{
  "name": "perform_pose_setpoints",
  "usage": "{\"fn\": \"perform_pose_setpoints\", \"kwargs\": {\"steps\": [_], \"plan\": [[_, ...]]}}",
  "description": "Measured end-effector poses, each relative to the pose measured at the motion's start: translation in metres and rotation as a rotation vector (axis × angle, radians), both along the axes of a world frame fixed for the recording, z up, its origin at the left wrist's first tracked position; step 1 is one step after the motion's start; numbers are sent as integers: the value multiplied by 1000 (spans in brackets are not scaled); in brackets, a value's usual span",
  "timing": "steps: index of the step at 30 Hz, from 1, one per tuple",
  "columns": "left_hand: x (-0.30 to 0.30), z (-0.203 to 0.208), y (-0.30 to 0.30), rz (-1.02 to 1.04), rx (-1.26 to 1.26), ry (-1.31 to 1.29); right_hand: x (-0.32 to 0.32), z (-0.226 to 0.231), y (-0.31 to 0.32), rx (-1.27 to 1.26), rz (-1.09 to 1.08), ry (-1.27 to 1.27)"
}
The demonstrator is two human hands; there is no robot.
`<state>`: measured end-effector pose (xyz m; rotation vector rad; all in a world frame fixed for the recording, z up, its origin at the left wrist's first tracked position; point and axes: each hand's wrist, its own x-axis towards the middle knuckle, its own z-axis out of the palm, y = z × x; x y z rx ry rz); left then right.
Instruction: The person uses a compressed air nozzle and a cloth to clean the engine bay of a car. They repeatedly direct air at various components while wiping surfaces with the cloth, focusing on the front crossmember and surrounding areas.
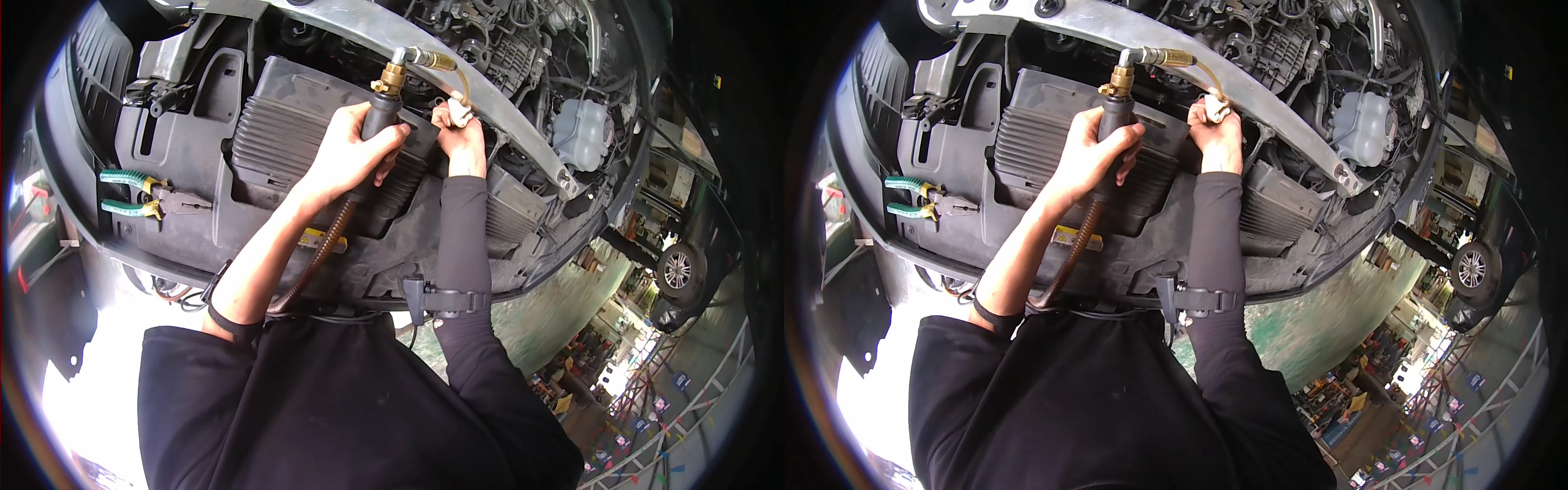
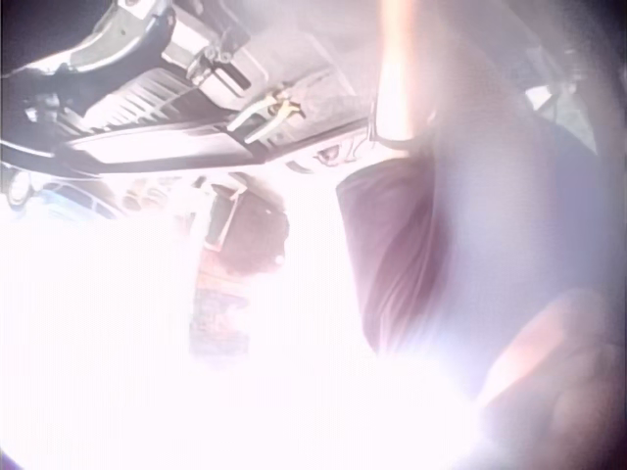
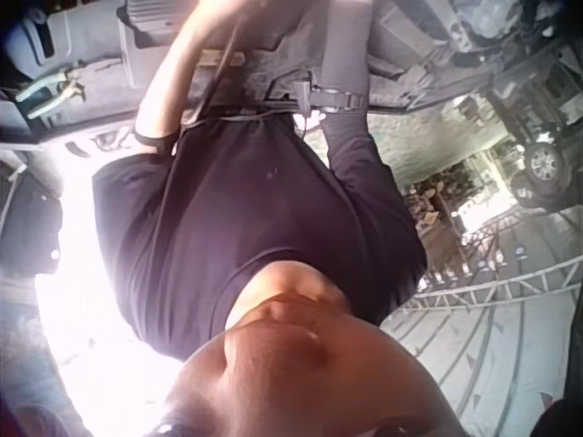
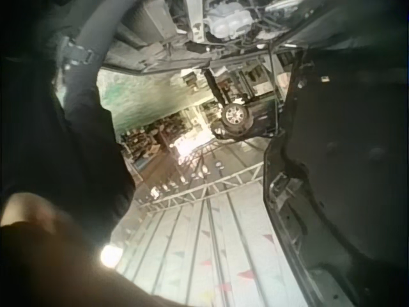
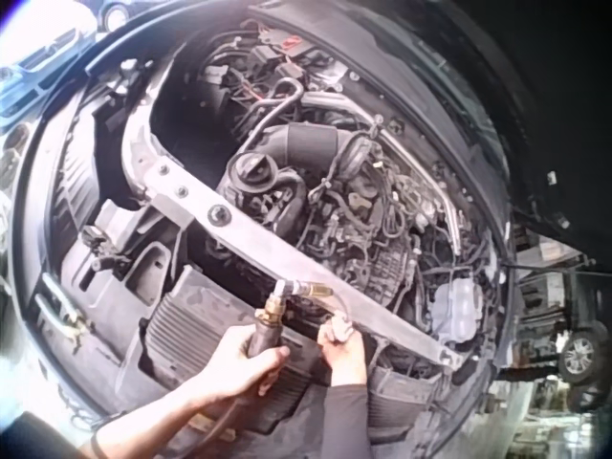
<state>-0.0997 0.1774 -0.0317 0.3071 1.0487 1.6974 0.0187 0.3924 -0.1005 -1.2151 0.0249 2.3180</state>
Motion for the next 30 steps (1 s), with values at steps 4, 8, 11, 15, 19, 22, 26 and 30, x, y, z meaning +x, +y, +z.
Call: {"fn": "perform_pose_setpoints", "kwargs": {"steps": [4,8,11,15,19,22,26,30], "plan": [[2,0,-1,-19,-14,11,4,-11,3,24,3,-2],[2,2,1,-88,-55,49,-7,-45,14,-48,58,-191],[-3,4,4,-130,-86,70,-16,-52,15,-23,77,-167],[-4,4,5,-99,-78,70,-10,-30,7,1,61,-124],[-2,3,5,-120,-79,87,-6,-23,1,3,26,-26],[-3,4,8,-168,-143,159,-10,-45,-3,451,232,-314],[0,6,13,-198,-231,212,-17,-63,2,575,266,-265],[2,5,14,-164,-238,202,-12,-44,-1,145,80,-54]]}}
